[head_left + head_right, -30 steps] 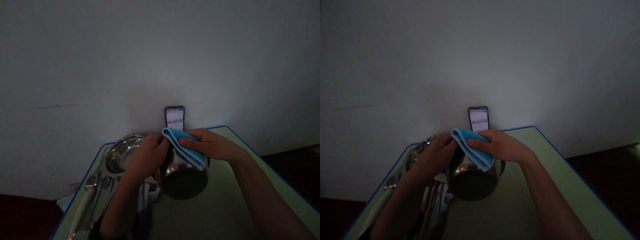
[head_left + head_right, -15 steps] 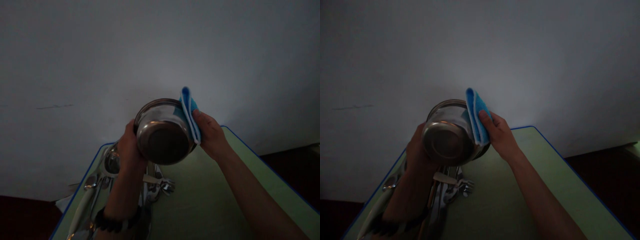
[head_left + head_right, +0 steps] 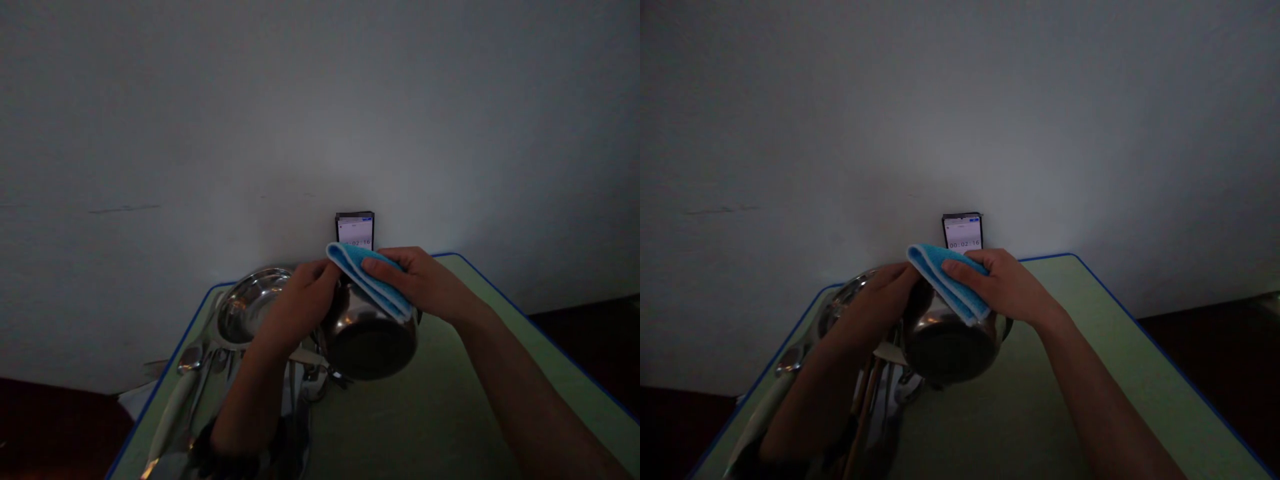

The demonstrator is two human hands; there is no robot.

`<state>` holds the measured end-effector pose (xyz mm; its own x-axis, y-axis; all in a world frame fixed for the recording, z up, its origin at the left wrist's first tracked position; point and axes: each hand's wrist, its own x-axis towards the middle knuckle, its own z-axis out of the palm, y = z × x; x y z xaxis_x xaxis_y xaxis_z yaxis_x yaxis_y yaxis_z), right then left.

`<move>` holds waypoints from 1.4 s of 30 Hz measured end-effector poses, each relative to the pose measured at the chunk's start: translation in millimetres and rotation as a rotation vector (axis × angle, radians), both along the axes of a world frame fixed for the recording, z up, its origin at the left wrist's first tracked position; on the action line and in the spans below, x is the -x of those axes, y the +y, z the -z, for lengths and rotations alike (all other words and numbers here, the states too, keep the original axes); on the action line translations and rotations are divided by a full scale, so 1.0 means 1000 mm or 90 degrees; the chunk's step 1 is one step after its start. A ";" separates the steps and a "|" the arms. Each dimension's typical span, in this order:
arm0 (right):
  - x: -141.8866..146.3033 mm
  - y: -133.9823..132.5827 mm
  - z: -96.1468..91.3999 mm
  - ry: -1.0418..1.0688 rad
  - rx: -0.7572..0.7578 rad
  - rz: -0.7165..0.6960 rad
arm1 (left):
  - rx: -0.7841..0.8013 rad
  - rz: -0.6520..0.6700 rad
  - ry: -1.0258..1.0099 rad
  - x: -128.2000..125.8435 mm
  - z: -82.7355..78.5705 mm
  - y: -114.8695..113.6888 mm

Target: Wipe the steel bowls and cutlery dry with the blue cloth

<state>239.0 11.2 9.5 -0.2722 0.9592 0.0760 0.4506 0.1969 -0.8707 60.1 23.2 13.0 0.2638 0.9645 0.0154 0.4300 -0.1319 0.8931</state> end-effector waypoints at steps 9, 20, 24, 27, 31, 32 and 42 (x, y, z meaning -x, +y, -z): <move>0.006 0.004 0.000 -0.091 -0.066 0.086 | -0.091 -0.028 0.075 -0.011 0.011 0.003; -0.011 0.008 0.008 0.299 0.029 0.157 | -0.038 -0.322 -0.208 -0.005 0.019 0.006; -0.010 0.008 0.007 0.260 -0.011 0.173 | -0.058 -0.307 -0.153 -0.004 0.019 0.007; -0.009 0.007 0.006 0.174 -0.005 0.150 | -0.052 -0.234 -0.105 -0.006 0.017 0.006; -0.006 0.004 0.006 0.082 0.004 0.131 | -0.052 -0.157 -0.096 -0.007 0.018 0.007; -0.005 0.004 0.006 0.071 0.003 0.134 | -0.054 -0.145 -0.098 -0.007 0.019 0.008; -0.004 0.006 0.004 0.231 -0.008 0.139 | -0.021 -0.280 -0.236 -0.008 0.017 0.004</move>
<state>243.1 17.0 5.3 -0.0164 0.9897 0.1420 0.1471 0.1429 -0.9787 68.5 27.4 -4.1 -0.1916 0.9795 0.0622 0.1091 -0.0417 0.9932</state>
